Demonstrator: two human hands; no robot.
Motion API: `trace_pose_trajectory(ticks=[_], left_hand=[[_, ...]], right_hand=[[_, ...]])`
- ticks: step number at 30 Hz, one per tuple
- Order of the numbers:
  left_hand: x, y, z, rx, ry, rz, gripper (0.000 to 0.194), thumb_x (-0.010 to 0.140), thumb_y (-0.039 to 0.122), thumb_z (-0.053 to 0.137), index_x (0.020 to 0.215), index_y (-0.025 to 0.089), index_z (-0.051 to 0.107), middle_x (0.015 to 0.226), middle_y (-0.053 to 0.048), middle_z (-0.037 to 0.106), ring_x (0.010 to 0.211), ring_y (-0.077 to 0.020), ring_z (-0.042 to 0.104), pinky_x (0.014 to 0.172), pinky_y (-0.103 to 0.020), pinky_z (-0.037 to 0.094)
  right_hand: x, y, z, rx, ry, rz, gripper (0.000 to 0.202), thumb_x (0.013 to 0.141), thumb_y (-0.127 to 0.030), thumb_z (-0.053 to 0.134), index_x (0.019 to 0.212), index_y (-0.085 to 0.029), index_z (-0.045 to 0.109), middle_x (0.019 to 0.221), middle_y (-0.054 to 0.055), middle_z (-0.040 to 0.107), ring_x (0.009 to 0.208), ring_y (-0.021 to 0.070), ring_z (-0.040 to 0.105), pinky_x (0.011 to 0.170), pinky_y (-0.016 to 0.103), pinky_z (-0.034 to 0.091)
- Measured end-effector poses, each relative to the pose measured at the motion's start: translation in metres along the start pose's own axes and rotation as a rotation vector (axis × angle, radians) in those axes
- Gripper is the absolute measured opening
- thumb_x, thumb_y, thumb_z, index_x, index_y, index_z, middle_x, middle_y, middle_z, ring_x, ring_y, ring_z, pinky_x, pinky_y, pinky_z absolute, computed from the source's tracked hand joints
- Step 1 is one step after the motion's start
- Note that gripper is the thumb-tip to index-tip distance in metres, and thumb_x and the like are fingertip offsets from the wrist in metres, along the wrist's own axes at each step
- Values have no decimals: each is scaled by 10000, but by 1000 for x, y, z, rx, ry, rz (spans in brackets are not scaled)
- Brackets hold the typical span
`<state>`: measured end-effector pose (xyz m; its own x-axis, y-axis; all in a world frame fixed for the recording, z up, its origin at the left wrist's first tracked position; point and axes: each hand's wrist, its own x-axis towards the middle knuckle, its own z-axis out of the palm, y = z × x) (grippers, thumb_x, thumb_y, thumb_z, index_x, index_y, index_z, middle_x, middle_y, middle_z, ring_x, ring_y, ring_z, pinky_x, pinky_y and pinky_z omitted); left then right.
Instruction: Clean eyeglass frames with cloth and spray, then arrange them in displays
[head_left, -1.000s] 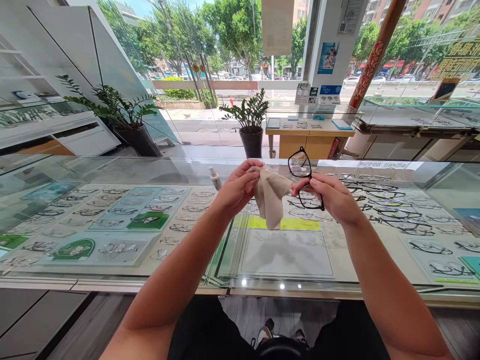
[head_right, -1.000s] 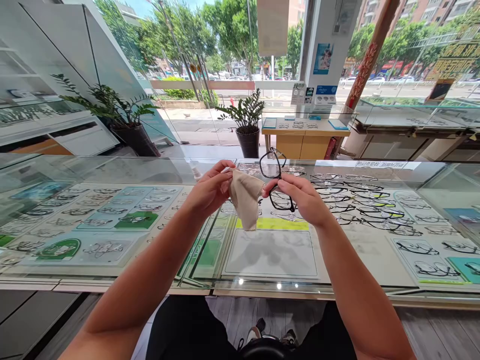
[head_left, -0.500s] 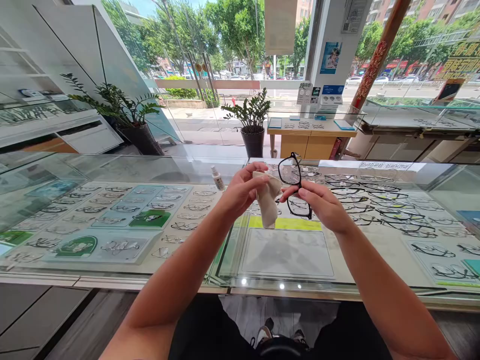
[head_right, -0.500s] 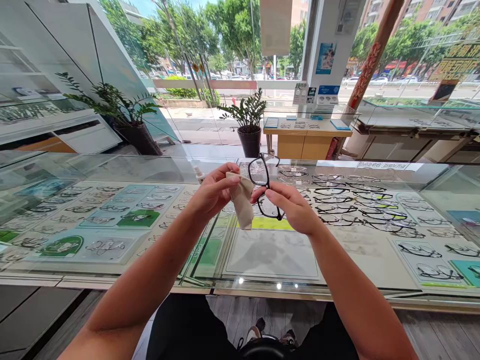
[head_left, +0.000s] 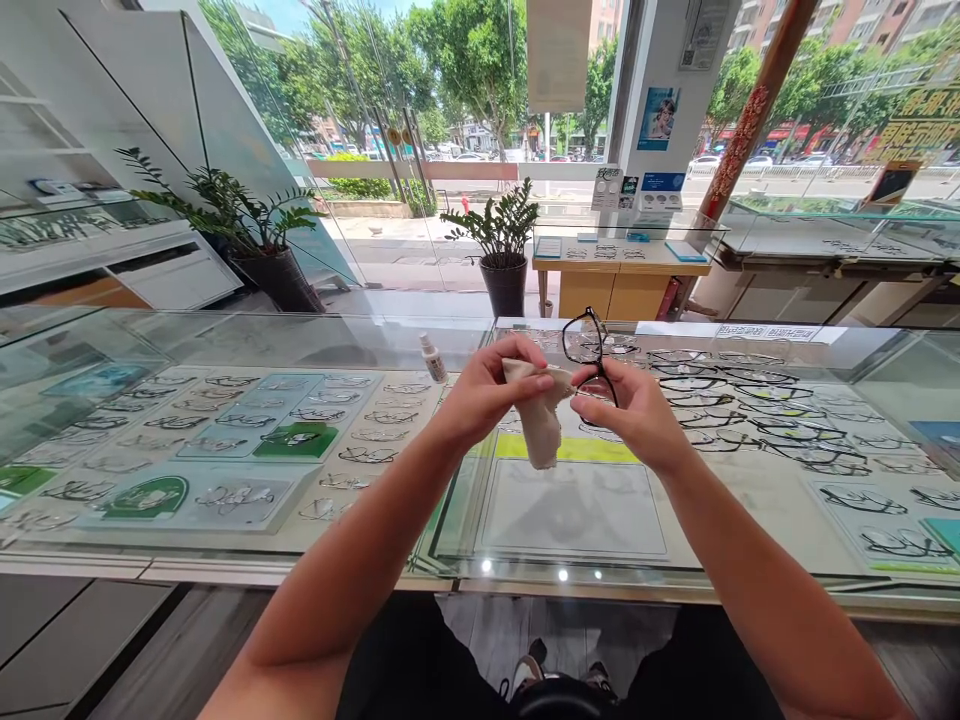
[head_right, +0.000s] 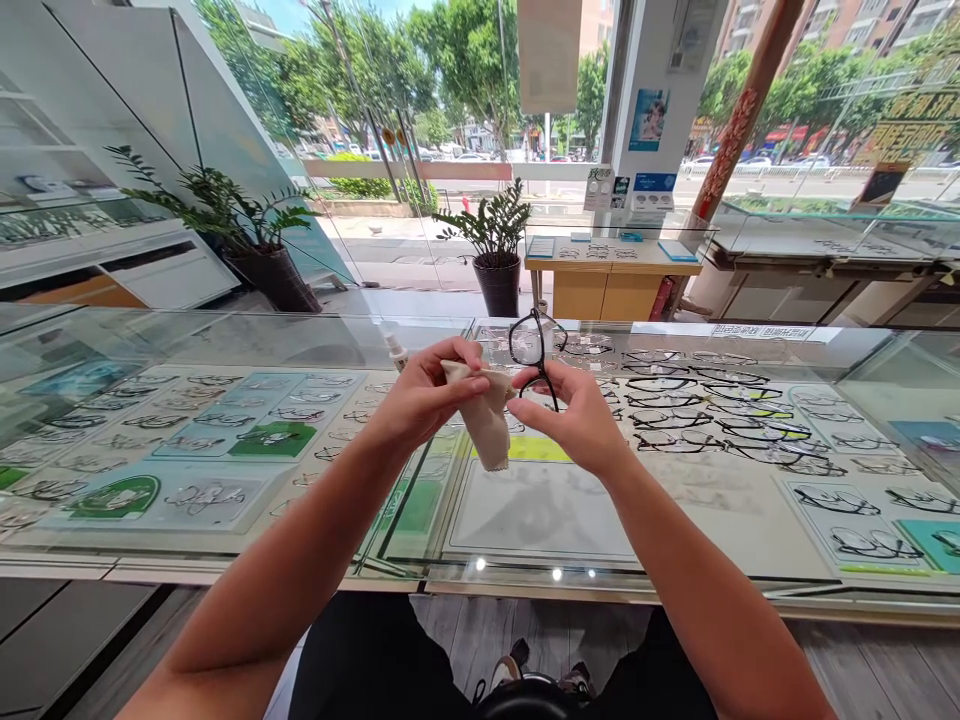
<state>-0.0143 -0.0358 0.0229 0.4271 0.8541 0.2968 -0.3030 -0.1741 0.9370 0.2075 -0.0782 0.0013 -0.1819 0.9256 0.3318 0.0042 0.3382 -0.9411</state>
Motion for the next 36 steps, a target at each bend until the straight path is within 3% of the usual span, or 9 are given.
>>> trace_pose_trajectory(ticks=[8, 15, 19, 24, 30, 36], left_hand=[[-1, -2, -3, 301, -8, 94, 317, 792, 448, 969, 915, 200, 814, 821, -27, 674, 702, -135, 548, 625, -264, 392], [-2, 5, 1, 563, -72, 239, 230, 871, 454, 906, 910, 230, 875, 820, -50, 689, 743, -175, 563, 713, -319, 419], [0, 2, -3, 599, -99, 302, 185, 903, 446, 883, 918, 262, 895, 754, -40, 619, 782, -198, 534, 747, -336, 405], [0, 1, -3, 589, -126, 320, 185, 867, 458, 915, 934, 286, 909, 795, -39, 561, 803, -208, 520, 766, -349, 435], [0, 1, 0, 596, -158, 352, 106, 913, 375, 885, 936, 272, 900, 1079, -97, 724, 1000, -225, 659, 914, -364, 518], [1, -4, 1, 561, -168, 382, 61, 920, 302, 879, 941, 245, 878, 968, -70, 788, 892, -188, 728, 824, -325, 557]], right_hand=[[-1, 0, 2, 28, -9, 22, 223, 845, -374, 885, 938, -200, 781, 935, 41, 732, 861, 194, 635, 795, 330, 526], [-1, -5, 1, 22, -6, 36, 189, 864, -373, 836, 921, -197, 795, 914, 40, 727, 820, 179, 613, 738, 314, 502], [0, -7, 1, 24, 11, 58, 177, 841, -356, 831, 894, -192, 791, 835, 16, 698, 748, 154, 575, 684, 300, 456], [1, -9, 1, 34, 53, 107, 298, 799, -445, 890, 892, -181, 788, 793, 15, 685, 730, 156, 556, 643, 299, 411], [0, -10, 1, 59, 43, 113, 326, 792, -473, 901, 885, -180, 793, 786, 17, 681, 733, 157, 542, 650, 303, 398], [0, -10, 1, 75, 24, 137, 320, 753, -451, 946, 890, -191, 820, 769, 9, 666, 734, 153, 513, 642, 301, 381]])
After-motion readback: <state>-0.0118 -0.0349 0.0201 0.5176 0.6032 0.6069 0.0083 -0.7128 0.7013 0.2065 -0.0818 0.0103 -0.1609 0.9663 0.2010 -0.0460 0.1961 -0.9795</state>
